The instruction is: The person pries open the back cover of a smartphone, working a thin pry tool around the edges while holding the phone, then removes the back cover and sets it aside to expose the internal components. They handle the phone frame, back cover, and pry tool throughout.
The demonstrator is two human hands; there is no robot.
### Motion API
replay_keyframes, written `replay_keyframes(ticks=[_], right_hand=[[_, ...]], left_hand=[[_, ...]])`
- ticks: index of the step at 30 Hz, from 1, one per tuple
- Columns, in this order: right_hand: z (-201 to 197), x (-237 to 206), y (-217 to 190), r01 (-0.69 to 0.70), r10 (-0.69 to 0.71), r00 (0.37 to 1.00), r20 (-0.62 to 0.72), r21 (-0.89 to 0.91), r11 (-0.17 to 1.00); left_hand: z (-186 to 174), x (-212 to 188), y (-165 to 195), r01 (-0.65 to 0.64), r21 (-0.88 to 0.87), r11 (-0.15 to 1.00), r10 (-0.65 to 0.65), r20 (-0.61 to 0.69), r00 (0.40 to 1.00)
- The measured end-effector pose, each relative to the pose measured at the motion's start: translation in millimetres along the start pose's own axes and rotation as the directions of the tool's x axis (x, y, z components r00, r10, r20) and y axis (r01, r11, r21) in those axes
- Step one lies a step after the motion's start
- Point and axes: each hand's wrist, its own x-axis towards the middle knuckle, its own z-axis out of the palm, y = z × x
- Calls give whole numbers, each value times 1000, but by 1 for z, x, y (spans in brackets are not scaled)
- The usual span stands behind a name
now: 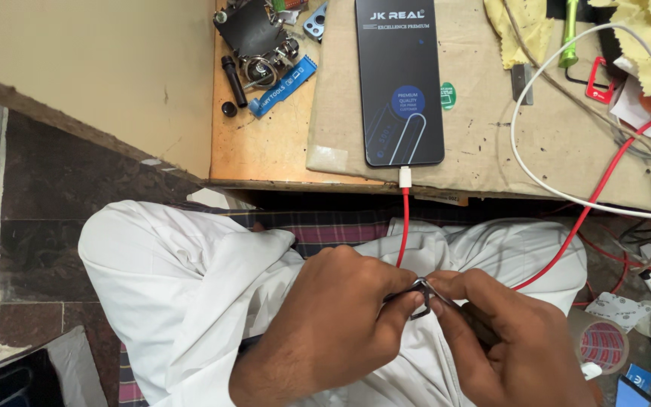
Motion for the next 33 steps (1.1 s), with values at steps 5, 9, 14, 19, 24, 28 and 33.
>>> replay_keyframes(ticks=[5, 9, 14, 19, 24, 28, 33], right_hand=[[2, 2, -6, -3, 3, 1000, -27, 31, 1000], [4, 0, -8, -50, 55, 997, -58, 75, 996], [5, -6, 2, -16, 25, 996, -81, 117, 993], [0, -13, 8, -66, 65, 994, -87, -4, 998], [-3, -16, 5, -117, 117, 992, -53, 14, 993], [-3, -13, 2, -127, 125, 991, -55, -34, 991], [-4, -12, 3, -34, 34, 998, -50, -2, 999]], left_hand=[[2, 1, 3, 14, -55, 998, -16, -35, 999], [-2, 3, 5, 85, -93, 992, -85, 1, 996], [-10, 5, 5, 65, -144, 988, -61, 31, 998], [-9, 4, 5, -32, -143, 989, 35, 18, 999], [-5, 3, 6, -2, -120, 993, 6, 35, 999], [-2, 1, 6, -10, -97, 995, 10, 1, 1000], [3, -2, 5, -80, 1, 997, 80, -27, 996]])
